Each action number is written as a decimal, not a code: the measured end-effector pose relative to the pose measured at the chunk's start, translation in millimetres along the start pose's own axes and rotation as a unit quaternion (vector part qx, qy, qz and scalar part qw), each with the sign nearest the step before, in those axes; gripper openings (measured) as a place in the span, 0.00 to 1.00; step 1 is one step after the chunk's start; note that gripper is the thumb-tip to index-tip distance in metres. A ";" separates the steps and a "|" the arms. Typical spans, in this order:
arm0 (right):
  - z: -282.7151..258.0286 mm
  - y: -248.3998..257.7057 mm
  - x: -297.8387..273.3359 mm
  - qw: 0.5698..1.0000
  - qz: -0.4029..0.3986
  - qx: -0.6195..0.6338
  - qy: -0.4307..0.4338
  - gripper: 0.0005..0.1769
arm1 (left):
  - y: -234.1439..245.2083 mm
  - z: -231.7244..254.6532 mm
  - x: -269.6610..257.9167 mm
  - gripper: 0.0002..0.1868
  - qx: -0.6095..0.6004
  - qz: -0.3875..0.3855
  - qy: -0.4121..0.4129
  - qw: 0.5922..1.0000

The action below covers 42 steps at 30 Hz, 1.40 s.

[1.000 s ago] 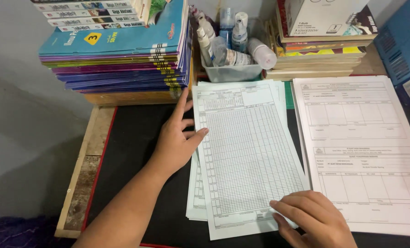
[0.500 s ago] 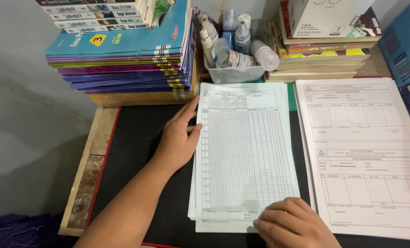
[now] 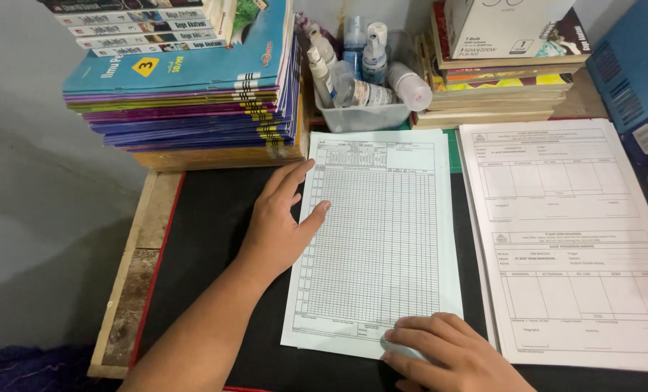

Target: Sorting and reviewing printed documents on a desk

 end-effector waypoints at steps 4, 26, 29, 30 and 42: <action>2.7 -3.1 -2.8 0.997 0.027 -0.065 -0.027 0.17 | -1.2 1.9 -2.8 0.32 0.023 -0.009 -0.002 1.000; 9.9 -4.3 -5.3 0.988 -0.037 -0.038 -0.148 0.32 | -1.4 14.3 -11.6 0.29 0.044 -0.036 0.034 0.998; 13.2 -8.7 -12.3 0.990 -0.040 -0.077 -0.109 0.39 | -0.8 16.1 -13.1 0.28 0.045 -0.040 0.045 0.997; 12.9 -8.1 -12.7 0.990 -0.039 -0.077 -0.108 0.39 | -0.5 15.3 -13.1 0.28 0.046 -0.040 0.045 0.997; 13.5 -7.3 -14.2 0.988 -0.012 -0.074 -0.134 0.24 | 2.4 12.4 -11.4 0.28 0.057 -0.037 0.039 0.997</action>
Point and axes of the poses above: each hand's wrist, its own x-axis towards the middle knuckle, its own y-axis out of the back of the hand, z = x × y, the point moved 1 cm from there along x, towards the middle knuckle, and after that the axes turned 2 degrees about y, right-handed, at the moved point
